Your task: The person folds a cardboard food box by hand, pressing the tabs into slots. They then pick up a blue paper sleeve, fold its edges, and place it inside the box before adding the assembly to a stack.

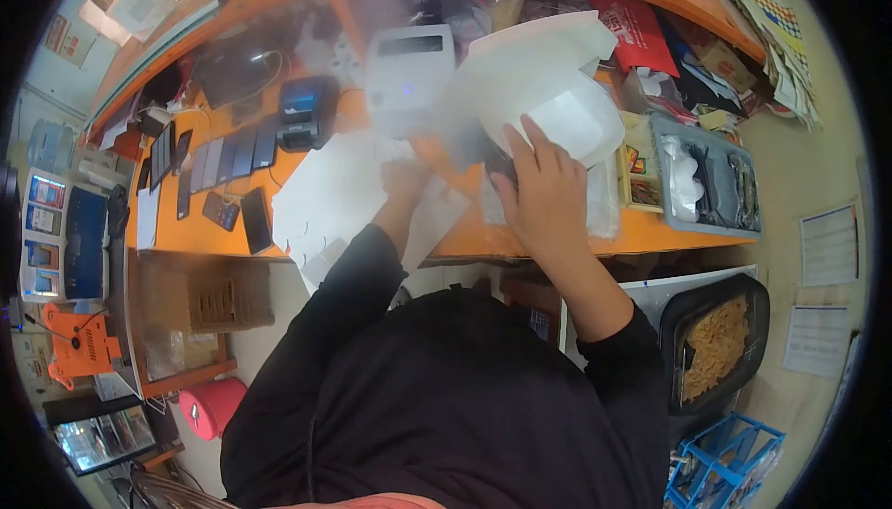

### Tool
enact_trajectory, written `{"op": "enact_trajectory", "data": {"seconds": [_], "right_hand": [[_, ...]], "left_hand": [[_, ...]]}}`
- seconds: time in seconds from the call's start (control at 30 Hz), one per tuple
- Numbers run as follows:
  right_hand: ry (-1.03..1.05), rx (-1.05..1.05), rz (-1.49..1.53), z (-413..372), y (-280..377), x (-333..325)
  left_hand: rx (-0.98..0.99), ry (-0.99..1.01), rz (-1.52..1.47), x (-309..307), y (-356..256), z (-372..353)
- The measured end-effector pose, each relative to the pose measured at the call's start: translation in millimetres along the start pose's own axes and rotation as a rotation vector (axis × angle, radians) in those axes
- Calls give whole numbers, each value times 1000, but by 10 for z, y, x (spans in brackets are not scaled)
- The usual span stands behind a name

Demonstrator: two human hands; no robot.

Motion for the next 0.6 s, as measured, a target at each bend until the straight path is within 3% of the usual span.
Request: {"op": "enact_trajectory", "data": {"seconds": [0.07,0.17,0.27,0.37,0.47,0.6], "right_hand": [[-121,-74,154,-25,129,-195],[-155,-201,484,-330,261,-170],[147,-222,617,-529,469,169],[391,-61,597,-686,499,881],[785,385,789,-990,351,1786],[1060,482,1045,-1167,434,2426]], "left_hand": [[8,-57,-138,17,142,53],[166,140,-255,-25,477,62],[209,96,-268,-497,483,-417],[169,333,-666,-688,513,-746],[157,338,-847,-821,685,-850],[181,315,-884,-970,654,-1173]]}}
Point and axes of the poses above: each hand's wrist, its own z-axis towards the middle knuckle, its own x-axis out of the palm, y = z × x, the point moved 6 cm from there along z, towards the middle knuckle, and after that the axes turned 11 degrees about x, right-handed, at the moved point
